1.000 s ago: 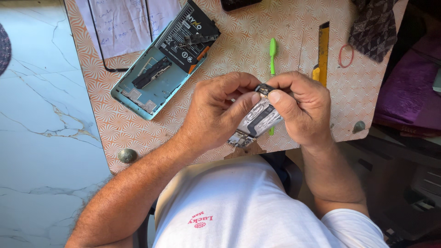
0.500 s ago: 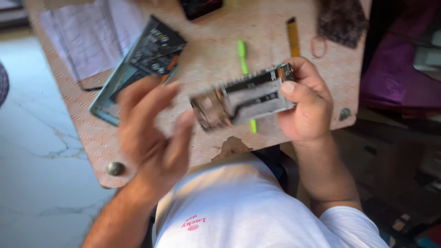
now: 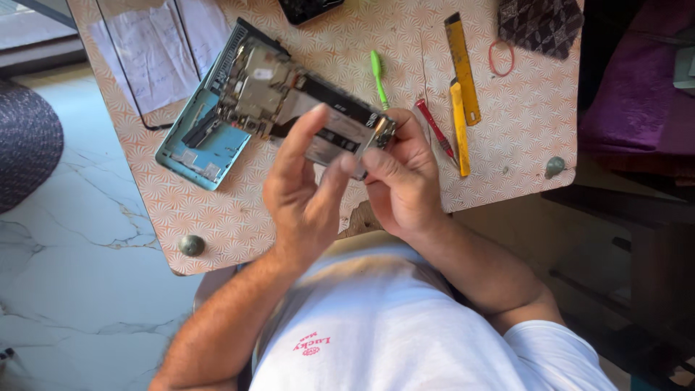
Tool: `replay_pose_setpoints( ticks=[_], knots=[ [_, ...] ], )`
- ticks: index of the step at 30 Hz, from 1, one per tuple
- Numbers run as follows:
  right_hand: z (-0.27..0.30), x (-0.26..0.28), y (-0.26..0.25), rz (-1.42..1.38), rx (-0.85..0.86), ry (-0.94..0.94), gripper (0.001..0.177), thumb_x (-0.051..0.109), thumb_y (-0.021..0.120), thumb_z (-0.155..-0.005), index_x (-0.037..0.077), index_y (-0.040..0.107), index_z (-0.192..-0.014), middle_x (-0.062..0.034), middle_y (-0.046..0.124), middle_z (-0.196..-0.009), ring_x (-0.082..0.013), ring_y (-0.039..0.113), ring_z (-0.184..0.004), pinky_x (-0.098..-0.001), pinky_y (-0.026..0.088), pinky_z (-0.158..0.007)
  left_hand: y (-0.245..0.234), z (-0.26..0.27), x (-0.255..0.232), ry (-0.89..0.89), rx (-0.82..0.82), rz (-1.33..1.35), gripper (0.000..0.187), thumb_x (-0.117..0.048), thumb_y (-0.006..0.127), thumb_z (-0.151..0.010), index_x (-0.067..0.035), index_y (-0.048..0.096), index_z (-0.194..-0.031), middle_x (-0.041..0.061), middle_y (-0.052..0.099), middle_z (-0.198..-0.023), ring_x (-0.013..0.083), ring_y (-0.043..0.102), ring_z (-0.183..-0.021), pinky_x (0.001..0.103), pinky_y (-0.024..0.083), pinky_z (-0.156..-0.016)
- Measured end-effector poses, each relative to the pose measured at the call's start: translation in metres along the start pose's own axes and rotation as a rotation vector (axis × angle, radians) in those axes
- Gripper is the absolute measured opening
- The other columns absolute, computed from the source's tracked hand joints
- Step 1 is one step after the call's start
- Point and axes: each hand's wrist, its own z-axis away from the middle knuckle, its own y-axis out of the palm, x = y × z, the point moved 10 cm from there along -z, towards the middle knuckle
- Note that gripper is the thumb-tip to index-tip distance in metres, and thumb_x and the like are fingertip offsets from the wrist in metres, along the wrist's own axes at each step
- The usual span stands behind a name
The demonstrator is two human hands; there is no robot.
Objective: The person repairs a disassembled smartphone by connecting internal ribbon cables to the motherboard. They use a red-handled screwdriver to pry open the connector latches and carefully align the cables before pressing them into place. The person handles the phone chassis and various internal components throughout the process.
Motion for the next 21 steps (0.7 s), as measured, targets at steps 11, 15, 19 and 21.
replay_pose_setpoints(
  ticks=[11,15,19,21],
  knots=[
    [0.007,0.06,0.008,0.461,0.22,-0.154,0.032,-0.001,0.06,-0.104,-0.003,0.054,-0.136,-0.0149,0.069,-0.117,-0.0147,0.067,-0.105,-0.0284,0.053,-0.101,0.007,-0.031,0.0,-0.203,0.233,0.185,0.028,-0.003,0.071,-0.107,0.002,0.062,-0.133,0.006,0.065,-0.124,0.0109,0.065,-0.113,0.026,0.056,-0.101],
    [0.014,0.065,-0.008,0.559,0.159,-0.207,0.026,-0.004,0.061,-0.105,-0.006,0.059,-0.131,-0.0128,0.07,-0.112,-0.01,0.066,-0.098,-0.0219,0.052,-0.092,0.012,-0.036,0.007,-0.275,0.275,0.297,0.028,-0.003,0.071,-0.106,0.002,0.065,-0.132,0.006,0.068,-0.118,0.0099,0.066,-0.108,0.027,0.058,-0.096],
    [0.015,0.065,-0.019,0.529,0.134,-0.213,0.02,-0.004,0.063,-0.106,-0.006,0.06,-0.125,-0.0116,0.07,-0.11,-0.0085,0.065,-0.095,-0.0211,0.051,-0.091,0.014,-0.037,0.012,-0.302,0.287,0.328,0.03,-0.004,0.071,-0.104,0.001,0.064,-0.133,0.005,0.068,-0.124,0.0093,0.066,-0.109,0.028,0.059,-0.101],
    [0.015,0.064,-0.023,0.529,0.12,-0.213,0.019,-0.003,0.063,-0.106,-0.007,0.061,-0.124,-0.0112,0.069,-0.109,-0.0084,0.064,-0.095,-0.021,0.051,-0.093,0.012,-0.037,0.014,-0.297,0.294,0.296,0.03,-0.003,0.071,-0.105,0.001,0.065,-0.134,0.005,0.067,-0.121,0.0091,0.065,-0.109,0.026,0.058,-0.097]
  ],
)
